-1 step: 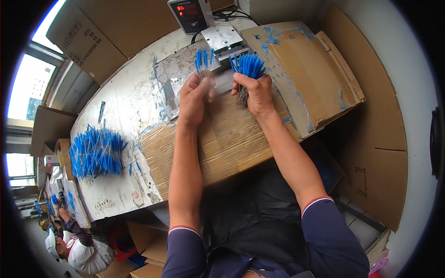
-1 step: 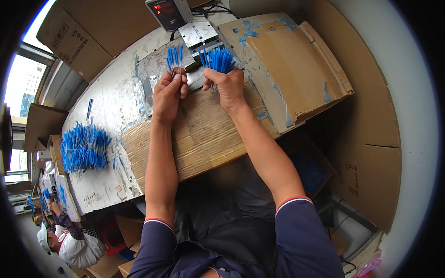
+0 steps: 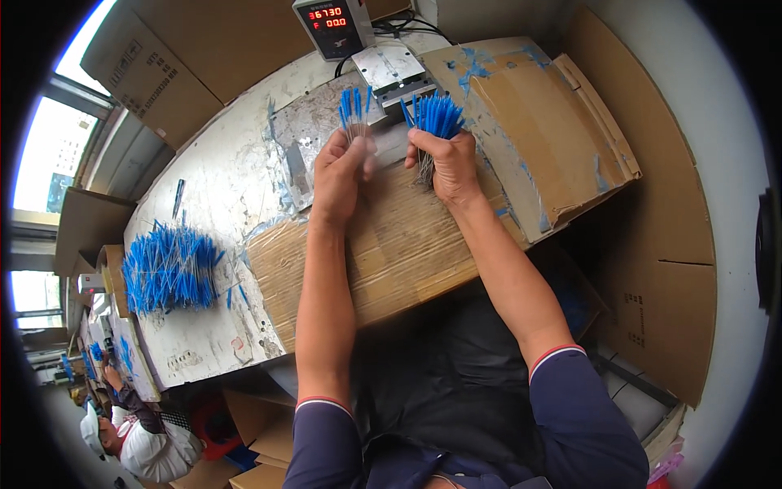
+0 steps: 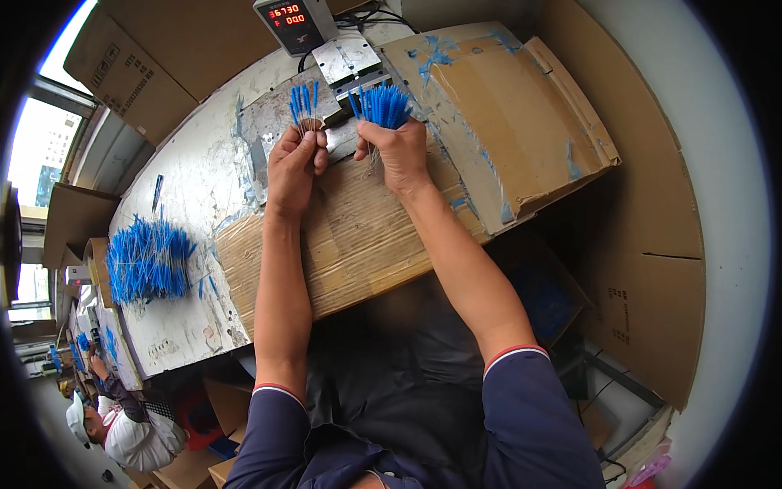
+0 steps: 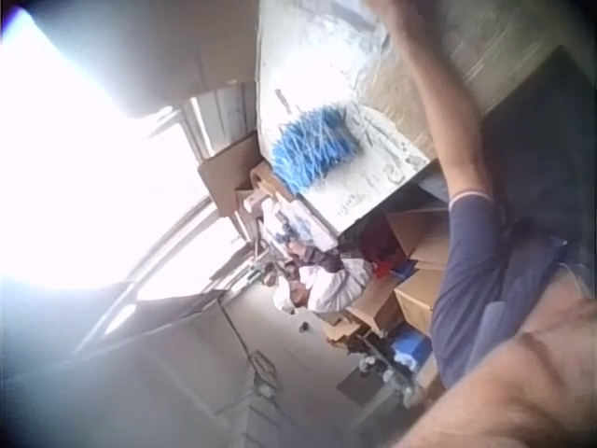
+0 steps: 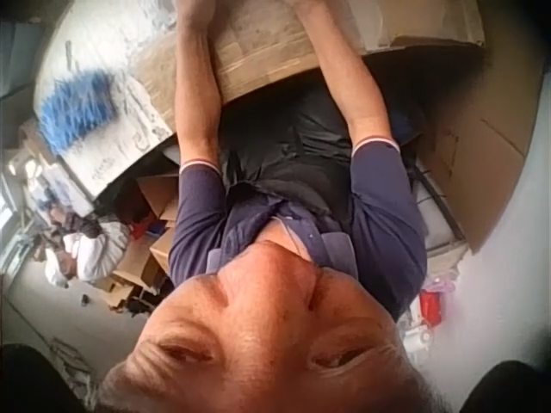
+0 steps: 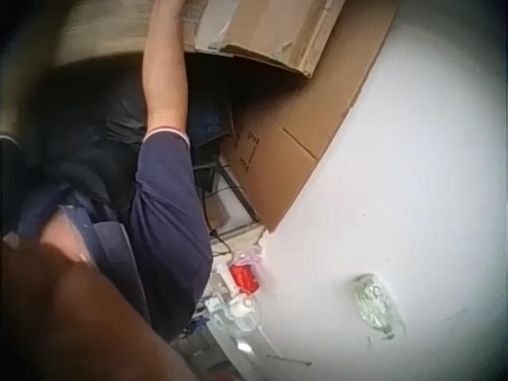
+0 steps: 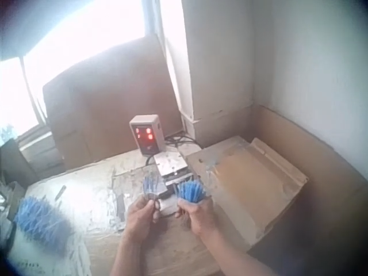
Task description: Assembling blue plastic brush components using a manual press and organizing the bundles into cardboard boxes.
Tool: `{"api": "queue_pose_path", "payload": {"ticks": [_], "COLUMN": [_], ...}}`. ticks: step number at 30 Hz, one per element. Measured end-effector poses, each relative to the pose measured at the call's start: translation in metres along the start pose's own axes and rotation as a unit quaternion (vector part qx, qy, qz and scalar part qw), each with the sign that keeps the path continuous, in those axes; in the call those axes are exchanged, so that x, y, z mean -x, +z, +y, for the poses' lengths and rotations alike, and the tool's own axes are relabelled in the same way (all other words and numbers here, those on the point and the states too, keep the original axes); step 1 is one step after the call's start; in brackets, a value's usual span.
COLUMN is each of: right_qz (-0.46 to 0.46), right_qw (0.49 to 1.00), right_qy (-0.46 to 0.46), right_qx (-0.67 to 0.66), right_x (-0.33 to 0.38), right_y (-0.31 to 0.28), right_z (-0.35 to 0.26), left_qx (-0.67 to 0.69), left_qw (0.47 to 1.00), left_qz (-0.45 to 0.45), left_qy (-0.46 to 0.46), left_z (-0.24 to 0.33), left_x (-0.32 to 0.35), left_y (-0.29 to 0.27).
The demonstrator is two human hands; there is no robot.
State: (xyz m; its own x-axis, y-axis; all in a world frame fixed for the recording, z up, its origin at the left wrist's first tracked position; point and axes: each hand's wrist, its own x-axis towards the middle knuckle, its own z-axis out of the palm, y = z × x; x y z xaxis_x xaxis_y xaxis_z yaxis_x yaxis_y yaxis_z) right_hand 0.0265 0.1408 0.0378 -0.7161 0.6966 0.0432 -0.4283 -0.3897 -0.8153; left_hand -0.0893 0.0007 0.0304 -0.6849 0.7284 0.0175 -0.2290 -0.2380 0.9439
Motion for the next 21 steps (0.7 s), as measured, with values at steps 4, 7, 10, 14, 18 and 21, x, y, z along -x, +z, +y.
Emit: {"api": "queue_pose_path", "payload": {"ticks": [4,7,10,14,18,21], "right_qz": [-0.011,0.014,0.026,0.063,0.079,0.064], "right_qw": [0.999,0.996,0.992,0.989,0.986,0.981], "right_qy": [0.028,0.044,0.021,0.018,0.016,0.045], "right_qx": [0.03,0.073,0.121,0.136,0.144,0.178], "right_x": [0.001,0.002,0.001,0.005,0.011,0.006], "right_y": [0.0,0.003,0.001,0.002,0.002,-0.002], "right_z": [0.002,0.002,0.0,-0.004,-0.004,-0.006], "left_qx": [0.033,0.031,-0.011,-0.085,-0.11,-0.133], "left_qw": [0.999,0.998,0.995,0.985,0.975,0.967], "left_qz": [0.006,0.02,0.067,0.088,0.112,0.126], "left_qy": [0.014,0.04,0.071,0.119,0.159,0.178], "left_z": [-0.004,-0.008,-0.011,-0.011,-0.012,-0.014], "left_x": [0.0,-0.002,-0.001,0.001,-0.001,-0.004], "left_y": [-0.001,0.0,0.007,0.014,0.01,0.006]}}
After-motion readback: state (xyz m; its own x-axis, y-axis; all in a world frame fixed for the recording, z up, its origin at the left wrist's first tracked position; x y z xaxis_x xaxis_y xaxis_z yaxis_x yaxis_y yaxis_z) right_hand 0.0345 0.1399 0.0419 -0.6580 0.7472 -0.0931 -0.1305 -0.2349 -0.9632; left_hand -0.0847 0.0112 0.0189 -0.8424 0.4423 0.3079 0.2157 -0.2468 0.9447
